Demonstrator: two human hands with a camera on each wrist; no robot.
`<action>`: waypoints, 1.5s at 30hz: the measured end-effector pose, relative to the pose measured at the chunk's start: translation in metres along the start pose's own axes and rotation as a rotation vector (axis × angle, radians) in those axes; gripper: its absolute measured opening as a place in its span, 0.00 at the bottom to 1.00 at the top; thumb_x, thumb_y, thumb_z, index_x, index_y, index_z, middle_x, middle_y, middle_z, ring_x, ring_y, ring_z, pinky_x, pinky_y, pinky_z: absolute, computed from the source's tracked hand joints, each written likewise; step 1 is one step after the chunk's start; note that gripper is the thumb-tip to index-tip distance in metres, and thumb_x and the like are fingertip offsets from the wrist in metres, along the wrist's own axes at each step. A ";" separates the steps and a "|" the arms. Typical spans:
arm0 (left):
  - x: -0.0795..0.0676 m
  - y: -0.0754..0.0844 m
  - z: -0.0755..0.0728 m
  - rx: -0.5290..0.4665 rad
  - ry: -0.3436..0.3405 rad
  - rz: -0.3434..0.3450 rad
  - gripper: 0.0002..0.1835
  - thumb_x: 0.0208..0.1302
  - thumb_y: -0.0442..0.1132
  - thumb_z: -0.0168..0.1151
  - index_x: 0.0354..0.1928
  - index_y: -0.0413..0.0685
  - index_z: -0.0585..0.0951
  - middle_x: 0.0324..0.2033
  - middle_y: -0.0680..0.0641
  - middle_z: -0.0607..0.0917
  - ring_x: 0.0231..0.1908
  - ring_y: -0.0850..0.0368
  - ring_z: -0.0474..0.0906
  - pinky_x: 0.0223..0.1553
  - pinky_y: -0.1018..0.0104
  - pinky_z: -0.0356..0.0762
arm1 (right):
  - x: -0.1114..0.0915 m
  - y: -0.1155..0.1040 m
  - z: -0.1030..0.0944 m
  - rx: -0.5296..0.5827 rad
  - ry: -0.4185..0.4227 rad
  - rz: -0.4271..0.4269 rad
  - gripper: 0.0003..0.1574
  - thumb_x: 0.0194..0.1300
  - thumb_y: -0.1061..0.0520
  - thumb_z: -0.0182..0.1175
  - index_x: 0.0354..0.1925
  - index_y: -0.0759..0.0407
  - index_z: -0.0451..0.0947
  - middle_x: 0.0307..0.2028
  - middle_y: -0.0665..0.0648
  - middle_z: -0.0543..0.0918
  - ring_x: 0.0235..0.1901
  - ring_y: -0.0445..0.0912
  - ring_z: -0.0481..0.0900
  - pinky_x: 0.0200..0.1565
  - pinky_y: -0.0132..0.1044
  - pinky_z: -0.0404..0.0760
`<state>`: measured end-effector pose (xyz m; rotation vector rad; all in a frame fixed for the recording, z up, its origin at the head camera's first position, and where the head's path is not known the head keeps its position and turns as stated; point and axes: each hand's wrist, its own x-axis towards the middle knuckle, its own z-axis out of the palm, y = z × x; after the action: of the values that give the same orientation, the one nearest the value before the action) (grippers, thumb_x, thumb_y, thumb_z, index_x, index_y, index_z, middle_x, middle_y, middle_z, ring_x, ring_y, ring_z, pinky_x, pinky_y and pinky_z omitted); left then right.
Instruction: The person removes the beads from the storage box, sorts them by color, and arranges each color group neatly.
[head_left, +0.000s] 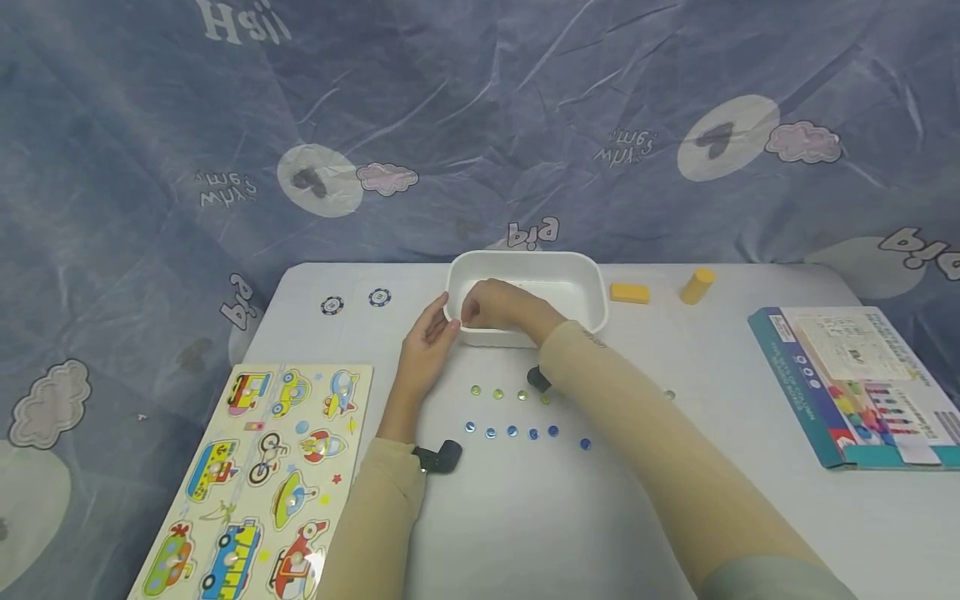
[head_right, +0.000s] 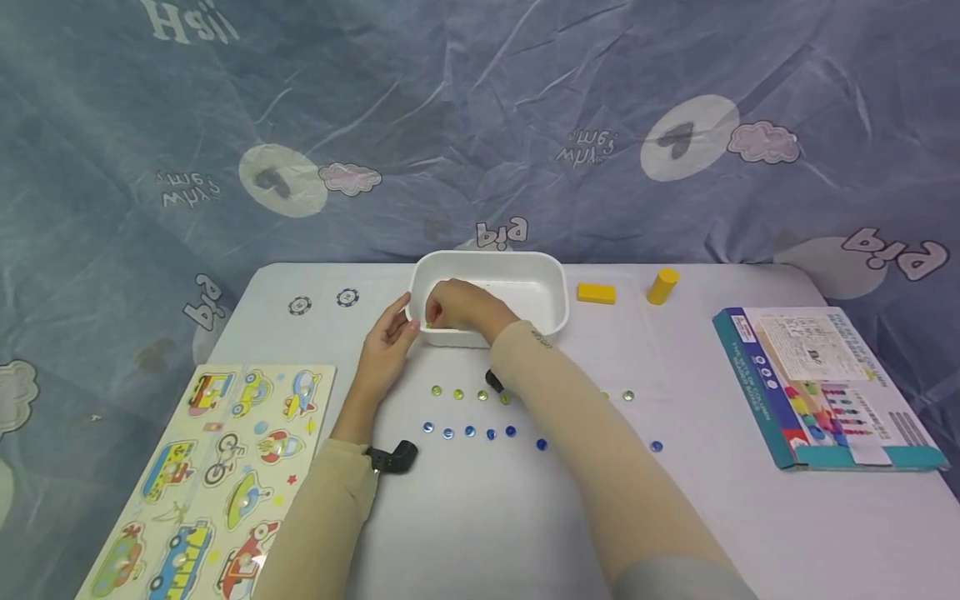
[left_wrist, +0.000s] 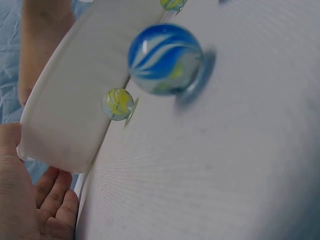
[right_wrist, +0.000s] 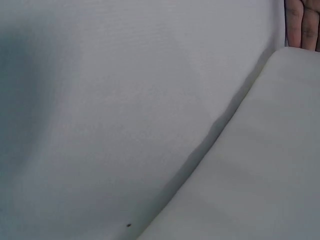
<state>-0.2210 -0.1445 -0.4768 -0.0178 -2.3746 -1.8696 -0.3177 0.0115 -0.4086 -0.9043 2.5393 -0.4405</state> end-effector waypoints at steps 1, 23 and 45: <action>0.000 0.000 0.000 -0.001 -0.002 -0.003 0.28 0.65 0.55 0.56 0.67 0.75 0.63 0.66 0.50 0.70 0.64 0.58 0.69 0.63 0.69 0.72 | 0.000 0.001 0.000 -0.013 0.015 -0.005 0.09 0.61 0.53 0.62 0.40 0.49 0.85 0.41 0.47 0.86 0.45 0.43 0.80 0.57 0.37 0.77; 0.002 -0.006 0.001 0.028 0.029 -0.019 0.29 0.63 0.60 0.56 0.66 0.79 0.62 0.67 0.57 0.68 0.65 0.62 0.68 0.64 0.70 0.71 | -0.141 0.033 -0.056 0.074 0.472 -0.131 0.06 0.61 0.47 0.64 0.38 0.41 0.83 0.35 0.39 0.80 0.34 0.38 0.76 0.36 0.34 0.78; 0.002 -0.009 0.006 0.044 0.047 0.010 0.28 0.61 0.64 0.54 0.64 0.82 0.63 0.67 0.56 0.69 0.65 0.60 0.69 0.62 0.70 0.73 | -0.293 0.154 0.009 0.062 0.413 0.225 0.08 0.62 0.45 0.62 0.40 0.41 0.83 0.34 0.41 0.83 0.31 0.34 0.73 0.30 0.27 0.75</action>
<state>-0.2238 -0.1410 -0.4868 0.0183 -2.3796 -1.7926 -0.1872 0.3161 -0.4019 -0.5373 2.9357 -0.6895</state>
